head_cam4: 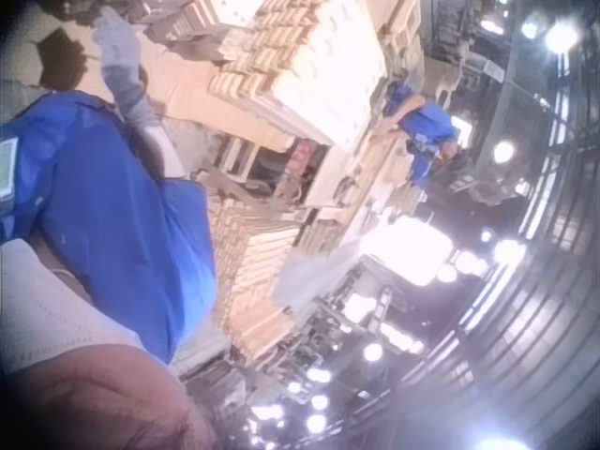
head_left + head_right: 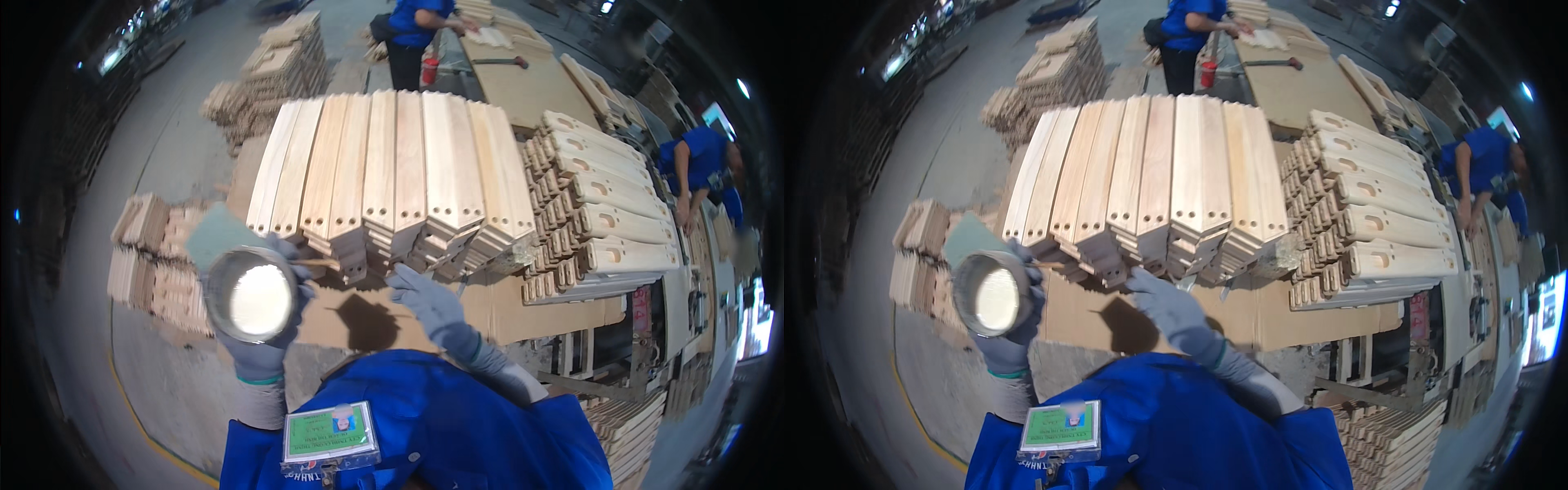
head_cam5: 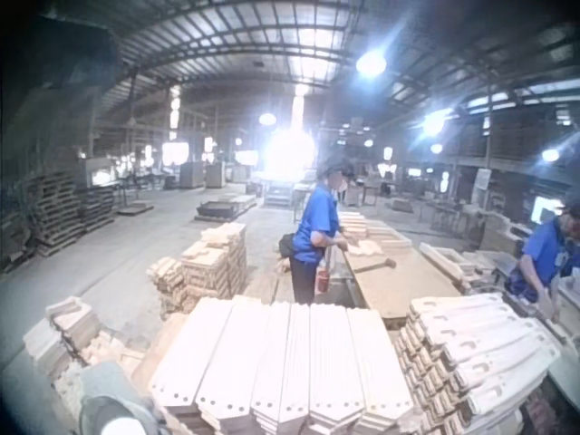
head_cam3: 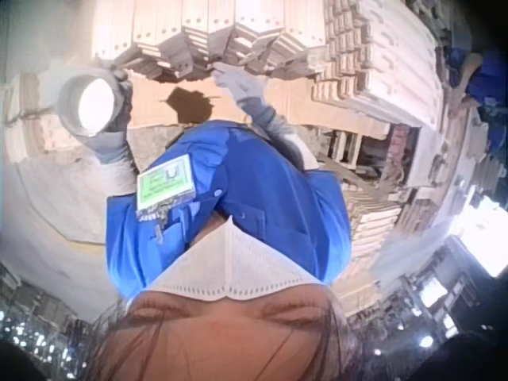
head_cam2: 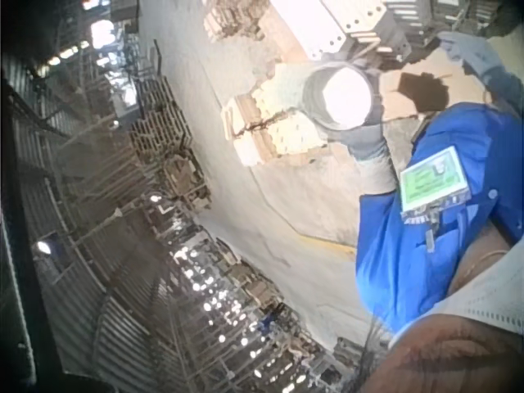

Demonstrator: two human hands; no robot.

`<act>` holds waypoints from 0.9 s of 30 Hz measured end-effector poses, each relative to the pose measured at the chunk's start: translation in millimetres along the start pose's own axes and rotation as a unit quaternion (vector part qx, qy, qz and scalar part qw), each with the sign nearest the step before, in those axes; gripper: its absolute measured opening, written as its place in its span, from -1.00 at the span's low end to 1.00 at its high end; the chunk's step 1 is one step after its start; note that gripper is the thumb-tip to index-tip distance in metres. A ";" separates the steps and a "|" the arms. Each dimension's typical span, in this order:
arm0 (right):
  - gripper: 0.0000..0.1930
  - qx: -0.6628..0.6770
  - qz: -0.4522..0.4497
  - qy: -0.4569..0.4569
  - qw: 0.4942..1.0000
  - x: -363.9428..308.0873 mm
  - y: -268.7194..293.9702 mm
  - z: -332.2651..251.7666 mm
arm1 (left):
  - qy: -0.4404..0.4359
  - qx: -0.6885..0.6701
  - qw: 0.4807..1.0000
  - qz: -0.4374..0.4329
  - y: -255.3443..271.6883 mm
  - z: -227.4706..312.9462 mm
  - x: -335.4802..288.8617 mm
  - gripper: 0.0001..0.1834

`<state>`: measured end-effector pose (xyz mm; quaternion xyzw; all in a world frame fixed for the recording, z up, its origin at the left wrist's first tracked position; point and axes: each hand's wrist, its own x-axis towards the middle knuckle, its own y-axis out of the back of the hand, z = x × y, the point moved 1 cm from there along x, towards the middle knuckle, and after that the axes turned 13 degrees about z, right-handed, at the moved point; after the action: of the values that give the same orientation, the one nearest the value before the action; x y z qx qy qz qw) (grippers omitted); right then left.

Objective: The person applies a white liquid to the edges and holes of stacked wooden pieces using a brush and a small container. They repeatedly dip the brush into the container and apply the liquid to multiple pieces in a factory setting.

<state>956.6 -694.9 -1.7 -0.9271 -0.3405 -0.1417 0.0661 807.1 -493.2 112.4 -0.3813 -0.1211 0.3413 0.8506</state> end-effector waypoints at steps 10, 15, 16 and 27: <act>-0.53 0.204 0.097 0.021 0.974 83.4 -24.2 -71.2 | -0.374 0.567 0.700 -0.222 -55.4 -33.0 21.7 -0.02; -0.74 0.157 0.177 0.135 0.962 94.0 31.5 -98.4 | 0.140 0.076 0.979 -0.127 -73.8 -31.9 23.4 -0.19; -0.76 0.164 0.183 0.102 0.964 95.0 39.9 -110.0 | 0.014 0.203 0.973 -0.107 -72.5 -30.1 22.7 -0.18; -0.89 0.166 0.093 0.092 0.977 78.4 -20.0 -191.6 | 0.006 -0.157 0.986 -0.051 -23.6 19.8 34.1 -0.46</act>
<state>958.9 -673.7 205.2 -0.9136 -0.2644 -0.1615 0.2634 834.5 -470.3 141.3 -0.5055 -0.1873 0.2717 0.7972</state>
